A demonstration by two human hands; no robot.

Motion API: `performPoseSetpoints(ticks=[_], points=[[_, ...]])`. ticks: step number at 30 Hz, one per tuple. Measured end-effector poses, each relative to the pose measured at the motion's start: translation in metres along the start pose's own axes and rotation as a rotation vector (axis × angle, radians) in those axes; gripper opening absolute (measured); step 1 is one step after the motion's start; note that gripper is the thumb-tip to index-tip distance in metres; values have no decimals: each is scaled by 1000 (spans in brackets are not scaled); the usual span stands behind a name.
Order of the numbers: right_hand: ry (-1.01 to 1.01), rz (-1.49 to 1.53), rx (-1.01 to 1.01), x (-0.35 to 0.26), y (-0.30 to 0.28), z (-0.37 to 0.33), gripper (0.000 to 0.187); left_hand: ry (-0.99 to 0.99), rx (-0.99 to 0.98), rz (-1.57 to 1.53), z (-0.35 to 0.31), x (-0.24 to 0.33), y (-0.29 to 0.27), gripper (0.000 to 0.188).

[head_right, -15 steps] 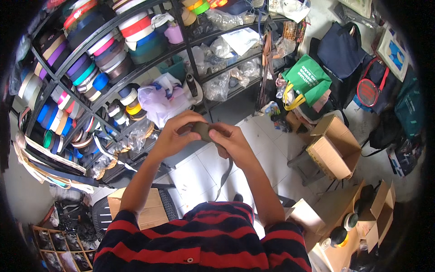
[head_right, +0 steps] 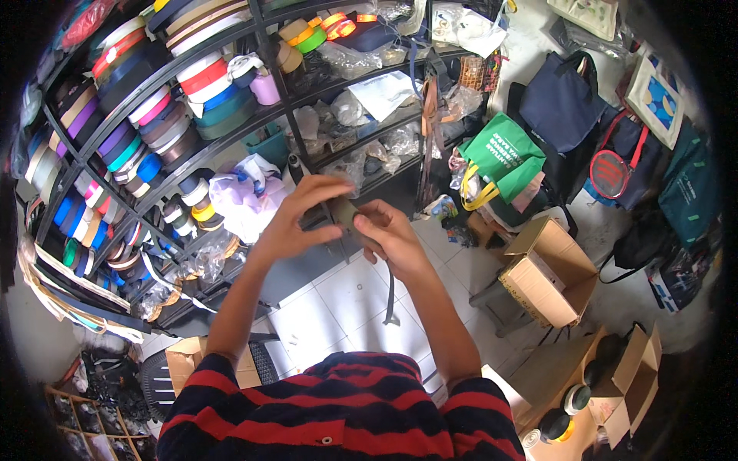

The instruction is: The person organizes rolls of ribbon by taking them from a cardboard box on the floor and placing them onto metal shelves in a storage room.

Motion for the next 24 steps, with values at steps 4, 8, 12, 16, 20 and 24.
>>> performPoseSetpoints(ticks=[4,8,12,16,20,24], points=[[20,-79,-4,-13,-14,-1,33,28,-127,247,25,14,4,40],[-3,31,-35,-23,-21,-9,36,-79,14,-206,38,-2,12,33],[26,119,-16,-31,-18,-14,36,-155,198,-517,36,-19,30,27],[19,198,22,-25,-30,-13,32,-80,350,188,36,-13,32,30],[-8,139,33,-17,-42,-6,29,-54,190,-15,41,-27,26,32],[7,6,44,-16,-34,0,26,-205,-98,-132,46,-16,19,30]])
Point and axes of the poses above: each hand's wrist, its own z-axis towards the middle knuckle, its own y-axis out of the palm, x = y × z, the point moved 6 cm from there along z, towards the middle knuckle, and after that the axes turned 12 degrees about -x, right-handed, at the moved point
